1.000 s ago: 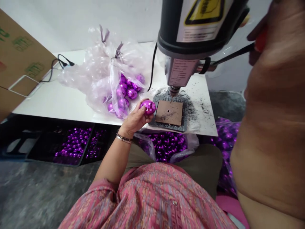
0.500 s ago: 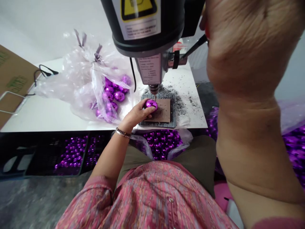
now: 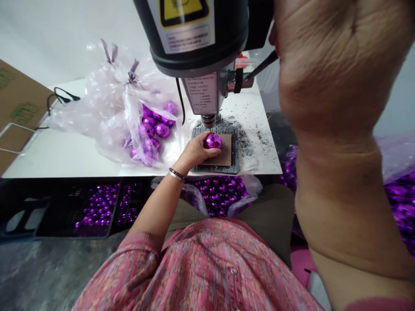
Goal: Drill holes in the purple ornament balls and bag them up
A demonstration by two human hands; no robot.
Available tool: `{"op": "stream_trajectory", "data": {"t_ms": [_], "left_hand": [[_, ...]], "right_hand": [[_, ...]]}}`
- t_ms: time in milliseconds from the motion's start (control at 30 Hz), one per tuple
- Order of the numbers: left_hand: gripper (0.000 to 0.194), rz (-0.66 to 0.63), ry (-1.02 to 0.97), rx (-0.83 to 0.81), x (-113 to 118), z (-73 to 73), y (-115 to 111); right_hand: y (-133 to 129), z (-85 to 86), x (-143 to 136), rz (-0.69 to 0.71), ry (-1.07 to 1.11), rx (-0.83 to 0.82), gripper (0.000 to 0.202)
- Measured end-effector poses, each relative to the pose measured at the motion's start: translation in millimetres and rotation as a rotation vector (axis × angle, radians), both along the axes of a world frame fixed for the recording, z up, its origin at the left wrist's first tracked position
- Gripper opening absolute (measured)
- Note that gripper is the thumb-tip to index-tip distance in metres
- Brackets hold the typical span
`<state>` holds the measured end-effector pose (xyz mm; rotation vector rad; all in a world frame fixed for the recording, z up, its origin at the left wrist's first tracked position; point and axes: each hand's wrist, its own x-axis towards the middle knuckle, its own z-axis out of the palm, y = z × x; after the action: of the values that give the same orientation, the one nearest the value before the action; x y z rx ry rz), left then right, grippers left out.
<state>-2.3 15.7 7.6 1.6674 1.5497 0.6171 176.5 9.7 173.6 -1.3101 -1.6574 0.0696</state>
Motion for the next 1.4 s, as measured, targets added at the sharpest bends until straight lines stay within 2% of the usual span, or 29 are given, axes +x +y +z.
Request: {"op": "stream_trajectory", "data": {"t_ms": [33,67,200,300,467,633,833,1033,1167,1300,1400], "left_hand": [[0.061,0.005,-0.003,0.001,0,-2.1,0],[0.061,0.014,0.002,0.004,1,-3.7,0],[0.062,0.047,0.06,0.036,3,-7.2,-2],[0.062,0.054,0.076,0.066,5,-9.3,-3],[0.06,0.019,0.078,0.085,3,-13.4,-3],[0.062,0.001,0.063,0.122,2,-16.2,-3],[0.06,0.008,0.049,0.103,2,-13.7,-4],[0.064,0.033,0.049,0.103,3,-13.8,-5],[0.059,0.038,0.071,0.108,4,-14.2,-7],[0.056,0.052,0.097,0.115,5,-15.0,-9],[0.059,0.065,0.1,0.111,5,-15.3,-9]], "right_hand": [[-1,-2.2,0,-0.022,-0.037,-0.006,0.087],[-2,-4.2,0,-0.031,-0.067,-0.001,0.086],[-10,-9.5,-2,-0.002,-0.029,0.084,0.048],[-18,-16.2,-2,-0.031,-0.083,0.049,0.035],[-27,-45.0,8,0.025,-0.266,0.351,0.029],[-26,-65.2,12,0.028,-0.378,0.537,0.018],[-24,-74.2,11,0.024,-0.347,0.6,0.014],[-30,-90.9,9,-0.015,-0.288,0.501,0.009],[-27,-99.1,5,-0.037,-0.234,0.582,0.011],[-24,-107.5,2,-0.066,-0.173,0.577,0.011],[-21,-120.0,1,-0.012,-0.155,0.616,0.008]]}}
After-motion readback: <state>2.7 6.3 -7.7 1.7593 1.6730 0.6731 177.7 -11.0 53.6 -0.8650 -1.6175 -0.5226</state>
